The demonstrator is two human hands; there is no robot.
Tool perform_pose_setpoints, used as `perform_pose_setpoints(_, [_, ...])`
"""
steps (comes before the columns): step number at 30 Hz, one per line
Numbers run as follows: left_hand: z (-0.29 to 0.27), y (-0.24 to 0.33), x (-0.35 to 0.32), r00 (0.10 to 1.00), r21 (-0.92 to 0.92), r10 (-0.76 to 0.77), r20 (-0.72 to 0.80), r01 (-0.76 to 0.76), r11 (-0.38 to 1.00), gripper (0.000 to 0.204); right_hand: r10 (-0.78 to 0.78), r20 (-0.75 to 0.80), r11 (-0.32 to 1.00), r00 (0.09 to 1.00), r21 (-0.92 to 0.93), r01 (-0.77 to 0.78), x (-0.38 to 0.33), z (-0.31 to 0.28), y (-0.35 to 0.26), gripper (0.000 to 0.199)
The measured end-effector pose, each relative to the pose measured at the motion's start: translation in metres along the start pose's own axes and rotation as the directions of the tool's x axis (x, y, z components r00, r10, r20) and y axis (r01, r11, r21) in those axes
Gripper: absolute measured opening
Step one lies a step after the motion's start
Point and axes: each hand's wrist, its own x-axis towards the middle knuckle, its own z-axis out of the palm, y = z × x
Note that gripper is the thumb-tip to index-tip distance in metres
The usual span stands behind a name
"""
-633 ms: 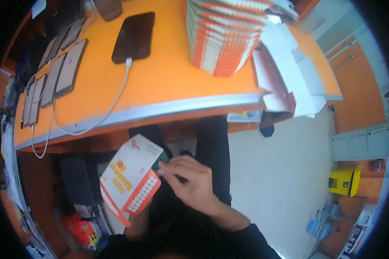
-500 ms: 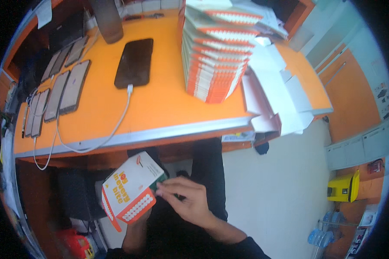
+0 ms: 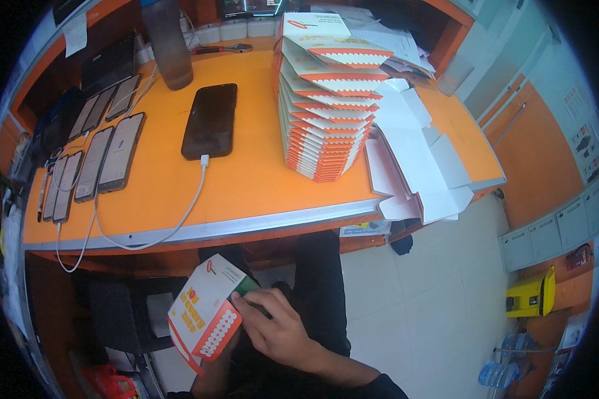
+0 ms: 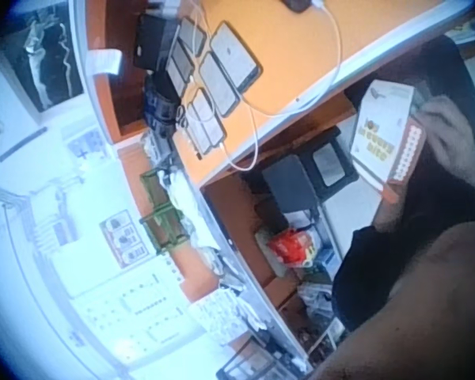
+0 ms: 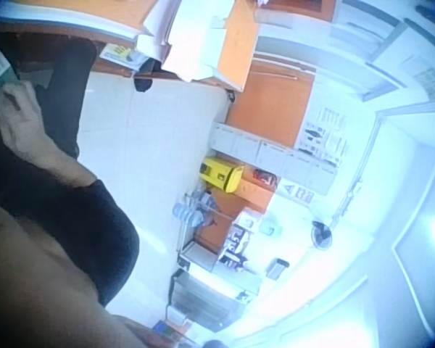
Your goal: The person folds flat paperboard pieces into small rectangular boxes and stacks them on the desk. They repeatedly pick up a flat piece, fold the sides and flaps, and place the finished box on a growing stack.
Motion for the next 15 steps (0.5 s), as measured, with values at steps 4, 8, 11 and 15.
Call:
perform_pose_setpoints(4, [0.020, -0.005, 0.005, 0.994, -0.066, -0.066, -0.086, 0.060, 0.996, 0.055, -0.009, 0.053, 0.998, 0.999, -0.067, 0.012, 0.000, 0.004, 0.002, 0.049])
perform_pose_setpoints(8, [0.073, 0.025, 0.016, 0.955, -0.023, -0.074, -0.287, 0.071, 0.997, 0.027, 0.010, 0.133, 1.000, 0.991, 0.024, -0.014, -0.001, -0.001, 0.009, 0.057])
perform_pose_setpoints(11, [0.075, 0.027, 0.025, 0.914, -0.044, -0.042, -0.404, 0.027, 0.999, 0.017, 0.010, 0.178, 0.999, 0.984, 0.041, -0.017, -0.004, -0.006, 0.011, 0.060])
perform_pose_setpoints(15, [0.069, 0.038, 0.031, 0.944, -0.087, -0.071, -0.323, 0.045, 0.995, 0.023, -0.107, 0.205, 0.991, 0.973, -0.054, 0.120, -0.024, -0.016, 0.036, 0.054])
